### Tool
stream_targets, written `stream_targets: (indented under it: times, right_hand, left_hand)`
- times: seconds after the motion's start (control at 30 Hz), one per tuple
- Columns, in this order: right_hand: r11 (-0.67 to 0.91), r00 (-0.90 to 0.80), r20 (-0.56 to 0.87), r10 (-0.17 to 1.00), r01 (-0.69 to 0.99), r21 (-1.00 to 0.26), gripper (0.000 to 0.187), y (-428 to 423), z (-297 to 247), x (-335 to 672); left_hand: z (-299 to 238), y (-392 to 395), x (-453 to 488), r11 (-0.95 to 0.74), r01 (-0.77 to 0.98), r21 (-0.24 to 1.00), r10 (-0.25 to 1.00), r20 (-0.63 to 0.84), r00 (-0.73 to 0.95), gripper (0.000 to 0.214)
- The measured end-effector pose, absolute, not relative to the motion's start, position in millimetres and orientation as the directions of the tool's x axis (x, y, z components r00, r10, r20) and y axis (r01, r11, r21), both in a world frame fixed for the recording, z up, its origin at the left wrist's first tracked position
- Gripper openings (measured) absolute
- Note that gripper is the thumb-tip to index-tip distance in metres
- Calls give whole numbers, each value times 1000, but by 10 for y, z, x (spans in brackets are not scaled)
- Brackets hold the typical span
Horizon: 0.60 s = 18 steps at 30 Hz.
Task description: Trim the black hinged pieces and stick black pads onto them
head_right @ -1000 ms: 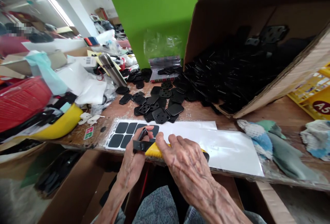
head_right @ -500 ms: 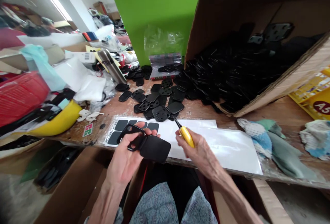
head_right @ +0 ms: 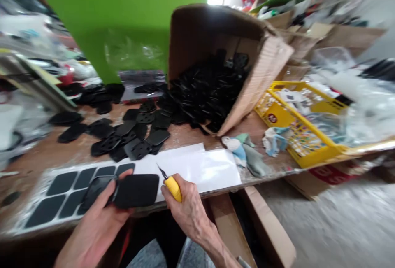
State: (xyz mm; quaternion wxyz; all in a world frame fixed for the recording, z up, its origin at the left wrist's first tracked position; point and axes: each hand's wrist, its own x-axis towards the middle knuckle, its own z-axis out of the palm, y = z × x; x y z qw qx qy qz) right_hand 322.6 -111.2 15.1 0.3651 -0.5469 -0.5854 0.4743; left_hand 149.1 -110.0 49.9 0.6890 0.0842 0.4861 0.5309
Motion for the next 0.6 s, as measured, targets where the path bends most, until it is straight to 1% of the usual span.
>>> stream_targets:
  times: [0.07,0.1,0.13,0.17,0.23,0.33,0.43,0.53,0.6]
  right_hand:
    - [26,-7,27,1000,530,-847,16,-1092,112,3566]
    - [25,68,86,994,625,-780,15,-1076,87,3773]
    - [12,145,171,975,727,-687,15,-1053,61,3995]
    - [-18,209,230,950,776,-630,14,-1021,34,4221]
    - [-76,296,308,904,820,-567,14,-933,-15,4649]
    - [-149,363,356,861,849,-507,14,-787,-80,5129]
    - [-180,367,352,861,868,-463,17,-677,-160,5393]
    - [-204,374,322,870,866,-457,19,-593,-258,5548]
    - [-244,419,315,852,848,-470,21,-554,-303,5651]
  left_hand:
    - [459,-1087,1488,422,-621,660,805,-588,-78,35]
    - [433,-1089,1480,427,-614,663,802,-591,-81,35]
    - [403,-1096,1470,433,-610,663,803,-592,-73,35]
    - [370,-1105,1460,445,-608,657,802,-595,-57,36]
    - [305,-1116,1450,478,-610,632,794,-608,-8,37]
    - [243,-1089,1498,504,-610,611,787,-616,33,37]
    - [235,-1032,1603,493,-614,617,786,-618,9,38]
    - [233,-1000,1684,551,-634,543,745,-663,80,39]
    - [224,-992,1709,583,-632,510,719,-687,109,38]
